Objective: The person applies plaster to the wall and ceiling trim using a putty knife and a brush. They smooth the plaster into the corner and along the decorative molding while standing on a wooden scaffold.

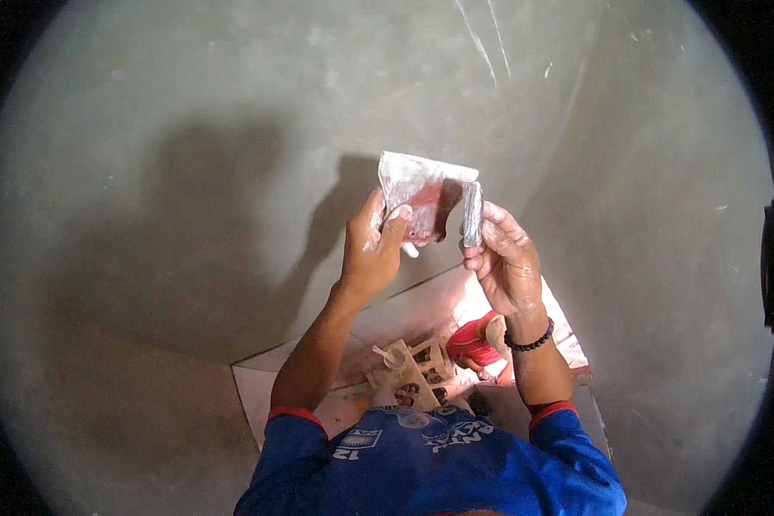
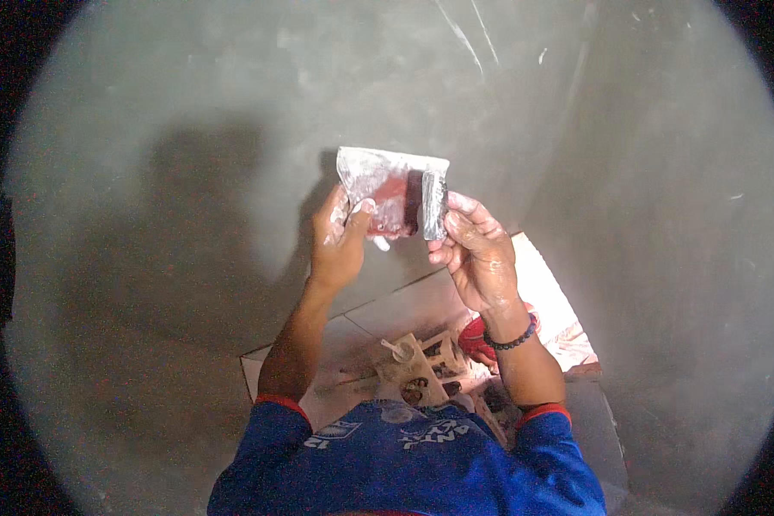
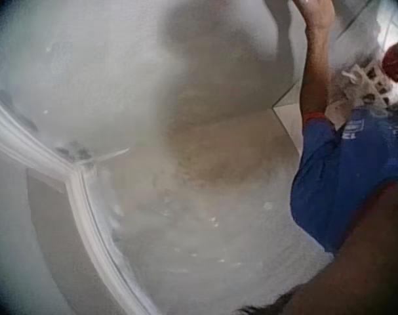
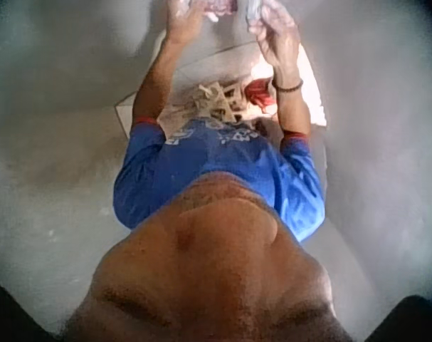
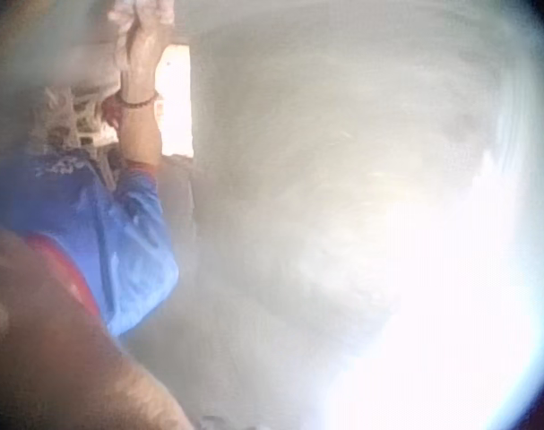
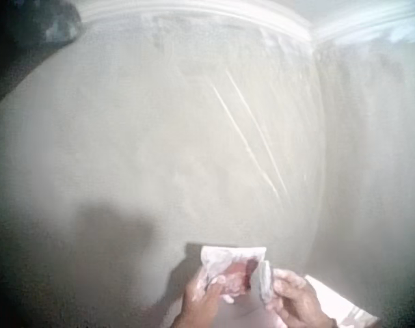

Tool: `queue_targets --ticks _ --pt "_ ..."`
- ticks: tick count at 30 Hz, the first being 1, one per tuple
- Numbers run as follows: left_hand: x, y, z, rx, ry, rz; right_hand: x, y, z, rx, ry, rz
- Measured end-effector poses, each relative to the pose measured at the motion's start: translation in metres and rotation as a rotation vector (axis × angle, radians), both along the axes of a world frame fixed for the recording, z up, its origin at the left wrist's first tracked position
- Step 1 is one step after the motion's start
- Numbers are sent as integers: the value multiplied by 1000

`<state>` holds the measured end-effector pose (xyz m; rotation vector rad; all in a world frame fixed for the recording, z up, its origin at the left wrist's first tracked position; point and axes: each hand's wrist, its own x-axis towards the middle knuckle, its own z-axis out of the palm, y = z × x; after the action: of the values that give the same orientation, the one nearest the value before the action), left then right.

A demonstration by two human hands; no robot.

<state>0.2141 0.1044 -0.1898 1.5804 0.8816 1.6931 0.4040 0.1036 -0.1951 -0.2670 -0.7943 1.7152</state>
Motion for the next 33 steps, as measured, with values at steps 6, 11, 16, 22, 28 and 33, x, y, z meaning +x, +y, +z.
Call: queue_targets --ticks 6,11,16,22,28,33 --pt "3 -23 -28 -39 189 69 -2 -23 12 157 -302 -473" --pt "5 -9 -41 -42 315 117 -18 -1 18 354 -492 -699" --pt "10 2 -18 -32 269 127 -19 25 46 385 -609 -838" --pt "10 3 -31 -133 192 154 12 31 29 188 -585 -835" --pt "14 3 -35 -602 -734 -287 62 47 -23 -153 -251 -587" --pt "27 30 -76 -617 -625 -482 43 48 -56 -251 -138 -381"
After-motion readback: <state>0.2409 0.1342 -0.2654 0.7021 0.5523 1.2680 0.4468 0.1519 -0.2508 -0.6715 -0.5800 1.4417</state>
